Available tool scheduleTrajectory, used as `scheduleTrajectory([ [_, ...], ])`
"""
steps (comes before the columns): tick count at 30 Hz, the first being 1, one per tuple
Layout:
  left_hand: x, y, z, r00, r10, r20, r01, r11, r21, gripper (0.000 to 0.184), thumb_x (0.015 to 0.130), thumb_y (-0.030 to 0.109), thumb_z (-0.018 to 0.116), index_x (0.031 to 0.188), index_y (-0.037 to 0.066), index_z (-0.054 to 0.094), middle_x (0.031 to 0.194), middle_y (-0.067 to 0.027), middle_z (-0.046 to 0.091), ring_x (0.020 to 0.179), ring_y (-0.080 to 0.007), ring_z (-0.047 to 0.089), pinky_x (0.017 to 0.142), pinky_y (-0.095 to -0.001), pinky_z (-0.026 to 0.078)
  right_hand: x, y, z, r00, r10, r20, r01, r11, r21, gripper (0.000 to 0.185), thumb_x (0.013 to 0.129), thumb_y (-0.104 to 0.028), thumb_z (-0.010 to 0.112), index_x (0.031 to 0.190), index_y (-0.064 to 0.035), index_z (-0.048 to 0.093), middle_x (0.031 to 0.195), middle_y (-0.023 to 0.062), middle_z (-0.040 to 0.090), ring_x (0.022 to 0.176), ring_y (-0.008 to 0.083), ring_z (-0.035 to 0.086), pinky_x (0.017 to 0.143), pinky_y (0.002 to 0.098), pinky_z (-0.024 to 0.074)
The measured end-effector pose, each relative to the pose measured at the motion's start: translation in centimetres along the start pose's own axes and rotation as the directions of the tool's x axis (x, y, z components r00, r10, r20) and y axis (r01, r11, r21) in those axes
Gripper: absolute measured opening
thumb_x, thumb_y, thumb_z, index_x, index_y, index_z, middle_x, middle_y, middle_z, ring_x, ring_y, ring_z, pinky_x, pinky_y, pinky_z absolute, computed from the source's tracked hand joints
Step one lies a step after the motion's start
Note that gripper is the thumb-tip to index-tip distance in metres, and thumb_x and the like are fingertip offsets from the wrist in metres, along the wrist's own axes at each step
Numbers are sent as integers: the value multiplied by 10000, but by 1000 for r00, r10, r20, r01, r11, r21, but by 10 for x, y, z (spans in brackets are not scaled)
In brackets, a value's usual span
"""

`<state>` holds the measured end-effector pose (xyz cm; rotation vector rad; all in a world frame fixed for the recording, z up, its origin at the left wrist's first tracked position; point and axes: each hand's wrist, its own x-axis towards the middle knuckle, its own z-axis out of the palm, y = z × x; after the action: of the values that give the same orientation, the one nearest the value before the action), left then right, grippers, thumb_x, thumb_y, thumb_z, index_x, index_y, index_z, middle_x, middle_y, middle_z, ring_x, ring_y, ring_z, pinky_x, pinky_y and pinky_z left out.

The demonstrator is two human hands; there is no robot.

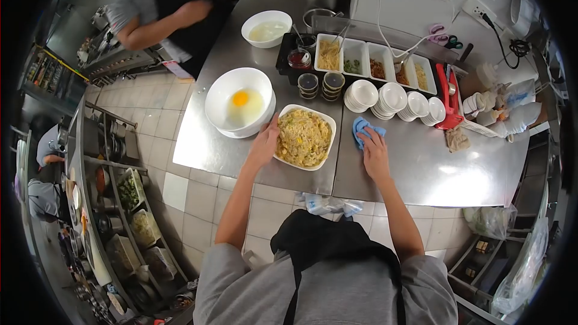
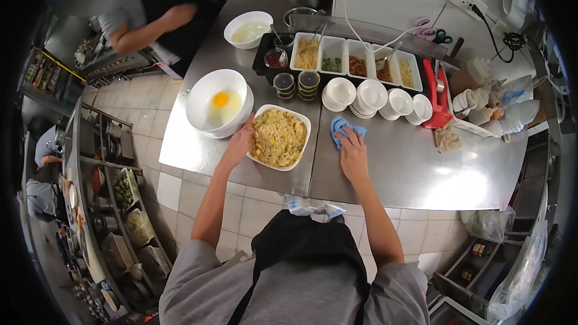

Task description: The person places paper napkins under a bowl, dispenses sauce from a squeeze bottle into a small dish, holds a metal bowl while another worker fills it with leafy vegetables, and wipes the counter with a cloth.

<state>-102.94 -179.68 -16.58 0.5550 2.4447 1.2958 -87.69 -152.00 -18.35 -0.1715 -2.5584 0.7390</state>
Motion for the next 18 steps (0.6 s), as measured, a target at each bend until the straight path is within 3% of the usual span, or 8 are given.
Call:
scheduleTrajectory([
  [4, 2, 26, -2, 999, -40, 10, 36, 967, 253, 551, 896, 397, 186, 1357, 128, 324, 1261, -192, 428, 1152, -364, 416, 965, -396, 335, 0, 3, -1, 1000, -1, 22, 1, 1000, -4, 348, 734, 47, 501, 1040, -91, 596, 1168, 111, 499, 1051, 314, 468, 853, 400, 391],
  [7, 10, 20, -1, 998, 29, 61, -50, 927, 371, 549, 897, 406, 207, 1343, 117, 344, 1252, -187, 438, 1146, -338, 433, 940, -407, 357, 1, 9, 0, 999, -35, 27, 35, 999, 3, 332, 741, 42, 496, 1028, -85, 602, 1159, 112, 509, 1042, 321, 472, 854, 401, 392],
  [13, -26, 8, -3, 964, 128, -232, -93, 983, 159, 435, 916, 302, 339, 1287, 87, 416, 1185, -205, 489, 1070, -371, 482, 917, -401, 379, 7, 22, 7, 999, -49, 13, 48, 998, 51, 327, 742, 42, 478, 1011, -83, 615, 1125, 130, 536, 1006, 349, 475, 863, 402, 391],
  [16, -33, -1, -4, 984, 7, -180, 4, 998, 62, 391, 917, 233, 373, 1258, 53, 435, 1082, -178, 562, 911, -341, 580, 785, -374, 476, 20, 15, 12, 996, -44, -76, 54, 990, 133, 336, 756, 34, 461, 1031, -89, 611, 990, 127, 582, 871, 291, 533, 789, 341, 422],
  [18, -33, 3, -2, 991, -120, -54, 109, 978, -176, 386, 911, 194, 360, 1260, 41, 425, 1011, -141, 585, 803, -282, 609, 665, -335, 506, 29, 2, 8, 977, 185, 106, -207, 941, 268, 331, 778, 19, 447, 1052, -84, 601, 887, 104, 590, 762, 221, 531, 716, 296, 423],
])
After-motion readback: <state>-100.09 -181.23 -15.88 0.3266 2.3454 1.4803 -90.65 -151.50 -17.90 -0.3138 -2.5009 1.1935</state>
